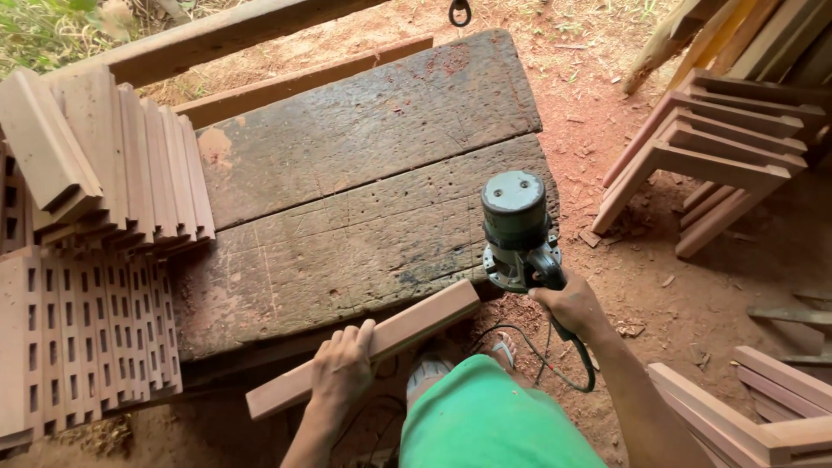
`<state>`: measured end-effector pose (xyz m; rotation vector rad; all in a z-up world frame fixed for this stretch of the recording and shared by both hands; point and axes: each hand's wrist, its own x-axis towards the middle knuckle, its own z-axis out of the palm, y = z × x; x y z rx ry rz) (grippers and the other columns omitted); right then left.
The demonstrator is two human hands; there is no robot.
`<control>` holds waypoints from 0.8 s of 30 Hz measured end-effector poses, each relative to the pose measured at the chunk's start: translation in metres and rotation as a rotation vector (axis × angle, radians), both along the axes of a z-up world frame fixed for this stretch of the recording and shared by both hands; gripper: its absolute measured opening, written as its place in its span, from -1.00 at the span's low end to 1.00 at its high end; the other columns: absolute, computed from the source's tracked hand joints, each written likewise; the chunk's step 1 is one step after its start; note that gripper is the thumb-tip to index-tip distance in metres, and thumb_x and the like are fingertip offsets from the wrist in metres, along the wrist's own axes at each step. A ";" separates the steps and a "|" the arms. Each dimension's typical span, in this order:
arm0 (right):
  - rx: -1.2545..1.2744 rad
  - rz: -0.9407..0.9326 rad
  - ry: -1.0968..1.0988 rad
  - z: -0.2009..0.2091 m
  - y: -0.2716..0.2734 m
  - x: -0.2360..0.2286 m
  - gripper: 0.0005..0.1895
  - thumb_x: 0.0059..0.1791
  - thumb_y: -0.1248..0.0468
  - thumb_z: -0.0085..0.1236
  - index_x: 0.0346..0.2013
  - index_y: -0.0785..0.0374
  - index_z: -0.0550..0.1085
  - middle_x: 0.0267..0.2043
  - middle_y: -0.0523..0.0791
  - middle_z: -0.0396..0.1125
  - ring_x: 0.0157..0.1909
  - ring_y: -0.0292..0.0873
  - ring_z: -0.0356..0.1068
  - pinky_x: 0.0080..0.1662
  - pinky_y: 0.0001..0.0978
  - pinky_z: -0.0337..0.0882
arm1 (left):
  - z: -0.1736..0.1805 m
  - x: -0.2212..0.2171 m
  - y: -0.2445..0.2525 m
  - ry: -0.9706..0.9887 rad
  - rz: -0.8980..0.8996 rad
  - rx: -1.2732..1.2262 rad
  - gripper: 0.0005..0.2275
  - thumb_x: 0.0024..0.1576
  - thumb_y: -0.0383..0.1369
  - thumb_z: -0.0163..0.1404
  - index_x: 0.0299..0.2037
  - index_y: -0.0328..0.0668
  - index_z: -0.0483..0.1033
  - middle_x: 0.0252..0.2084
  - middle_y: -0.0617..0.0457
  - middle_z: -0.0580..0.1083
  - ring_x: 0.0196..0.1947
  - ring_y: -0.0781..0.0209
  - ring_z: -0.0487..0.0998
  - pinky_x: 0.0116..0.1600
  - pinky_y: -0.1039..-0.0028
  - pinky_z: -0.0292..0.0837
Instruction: Using a handheld power router to shape the edges of wooden frame components on a workbench.
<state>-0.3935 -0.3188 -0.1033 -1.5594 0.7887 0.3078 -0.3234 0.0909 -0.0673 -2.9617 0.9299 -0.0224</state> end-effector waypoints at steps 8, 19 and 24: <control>0.020 -0.015 0.018 0.001 0.002 0.000 -0.88 -0.09 0.39 0.23 -0.32 0.37 0.47 -0.60 -0.05 0.29 -0.60 -0.13 0.24 -0.54 -0.29 0.22 | -0.047 0.000 -0.020 -0.159 -0.007 -0.032 -0.80 0.30 -0.33 -0.21 0.00 0.04 0.48 -0.43 0.15 0.44 -0.57 0.27 0.40 -0.43 0.44 0.41; -0.018 -0.170 -0.182 -0.010 0.012 -0.020 -0.66 -0.18 0.49 0.33 -0.13 0.46 0.49 -0.70 0.04 0.26 -0.70 -0.07 0.32 -0.59 -0.27 0.33 | -0.049 0.027 -0.086 0.293 0.168 -0.152 -0.41 -0.23 0.11 0.20 -0.04 -0.03 0.52 -0.20 -0.05 0.54 -0.12 -0.11 0.58 -0.02 0.09 0.41; -0.168 -0.254 -0.215 -0.041 0.012 -0.028 -0.70 -0.15 0.45 0.29 -0.13 0.38 0.52 -0.72 -0.01 0.23 -0.75 -0.13 0.28 -0.64 -0.34 0.25 | -0.097 0.048 -0.144 0.436 0.071 -0.146 -0.56 -0.24 -0.05 0.09 -0.14 0.03 0.50 -0.29 0.01 0.50 -0.26 -0.15 0.63 -0.21 0.04 0.46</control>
